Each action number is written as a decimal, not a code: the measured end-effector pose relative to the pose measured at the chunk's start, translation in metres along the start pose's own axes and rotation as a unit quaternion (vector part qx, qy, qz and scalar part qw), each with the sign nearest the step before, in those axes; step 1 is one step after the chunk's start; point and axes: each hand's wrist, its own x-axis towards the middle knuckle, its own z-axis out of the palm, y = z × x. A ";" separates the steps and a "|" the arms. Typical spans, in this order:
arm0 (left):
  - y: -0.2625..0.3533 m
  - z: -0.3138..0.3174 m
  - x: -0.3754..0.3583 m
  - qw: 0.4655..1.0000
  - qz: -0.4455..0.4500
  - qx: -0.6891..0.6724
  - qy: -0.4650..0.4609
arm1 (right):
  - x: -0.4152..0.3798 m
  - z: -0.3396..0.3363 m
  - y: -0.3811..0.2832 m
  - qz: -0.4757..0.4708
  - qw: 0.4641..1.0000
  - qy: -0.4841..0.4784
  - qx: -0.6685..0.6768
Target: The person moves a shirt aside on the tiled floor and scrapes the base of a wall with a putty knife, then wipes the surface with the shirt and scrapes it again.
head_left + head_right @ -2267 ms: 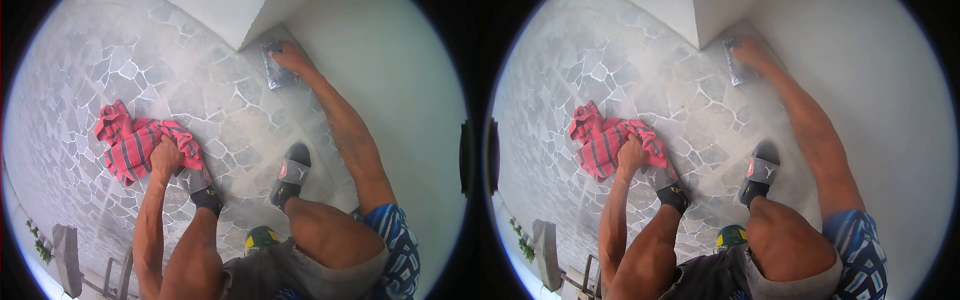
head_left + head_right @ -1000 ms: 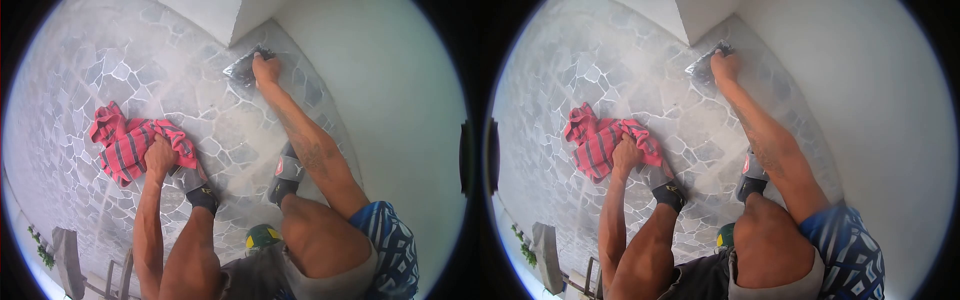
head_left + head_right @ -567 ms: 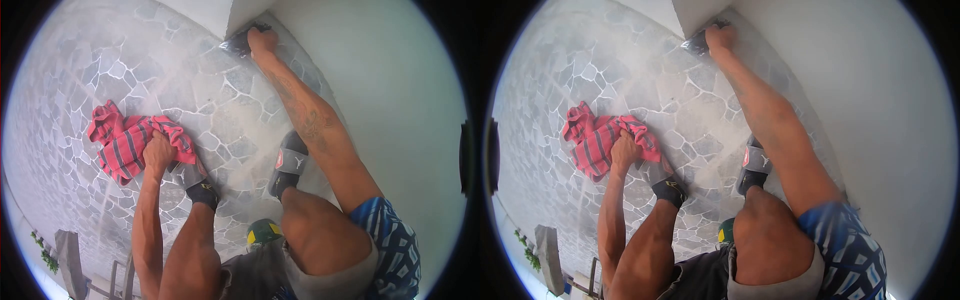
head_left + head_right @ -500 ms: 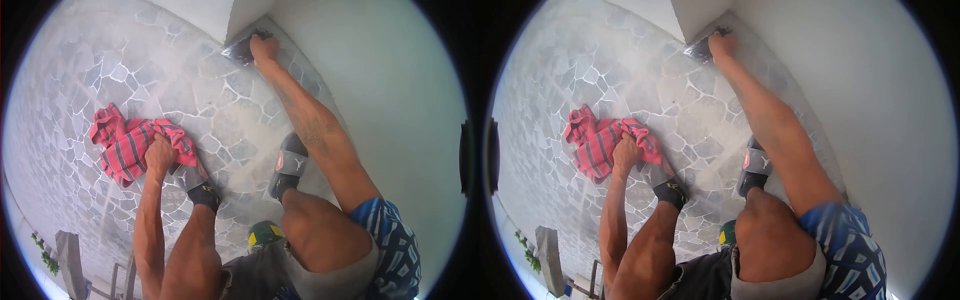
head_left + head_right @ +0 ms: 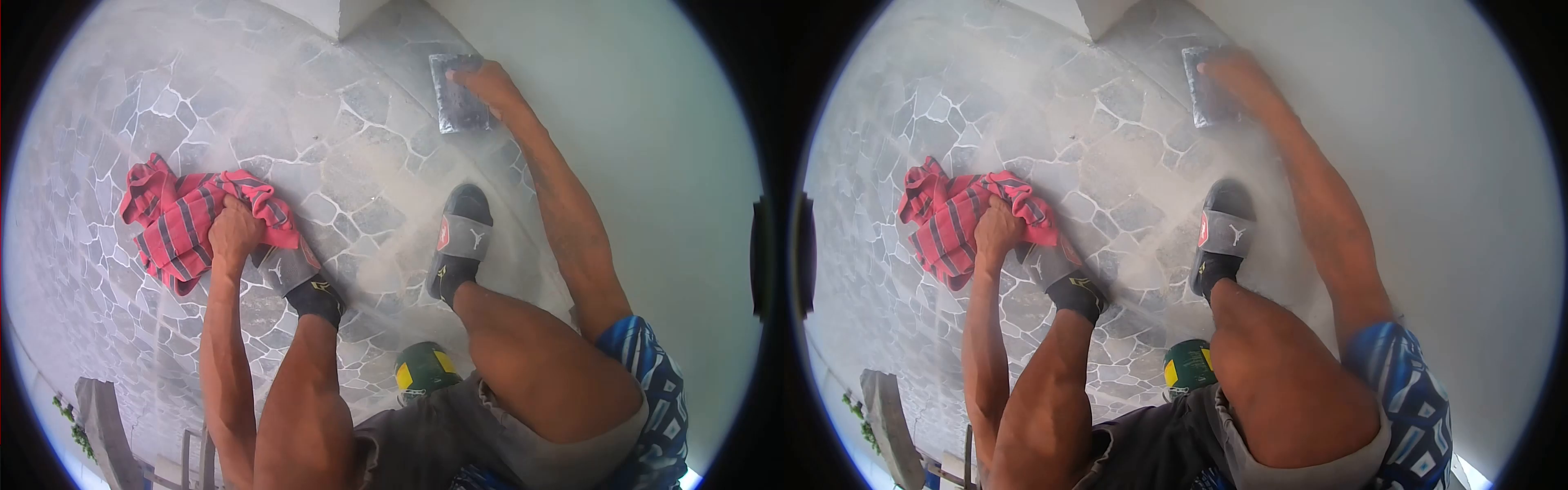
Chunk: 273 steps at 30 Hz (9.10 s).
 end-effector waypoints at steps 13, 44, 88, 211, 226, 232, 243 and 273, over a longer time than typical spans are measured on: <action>0.010 -0.002 -0.002 0.999 -0.042 -0.001 -0.021 | -0.039 0.006 0.018 -0.049 0.939 0.079 -0.332; 0.012 0.002 -0.002 0.999 -0.036 -0.018 -0.014 | -0.021 0.004 0.035 -0.107 0.909 0.005 -0.404; 0.014 0.002 -0.007 0.999 -0.039 -0.021 0.012 | 0.040 0.038 -0.036 -0.117 0.930 -0.038 -0.346; 0.011 -0.005 -0.003 0.999 -0.039 -0.011 0.005 | -0.050 0.145 0.010 -0.374 0.732 0.074 -0.565; 0.012 -0.005 -0.004 0.999 -0.033 -0.009 0.019 | -0.016 0.155 -0.009 -0.396 0.729 0.097 -0.550; 0.009 -0.002 -0.006 0.999 -0.037 0.004 0.013 | -0.014 0.155 -0.016 -0.369 0.745 0.080 -0.550; 0.009 -0.007 -0.001 0.999 -0.034 -0.030 0.030 | -0.018 0.159 -0.017 -0.354 0.742 0.077 -0.564; 0.013 -0.007 -0.003 0.999 -0.042 -0.007 -0.005 | -0.122 0.084 0.102 -0.286 0.796 0.117 -0.521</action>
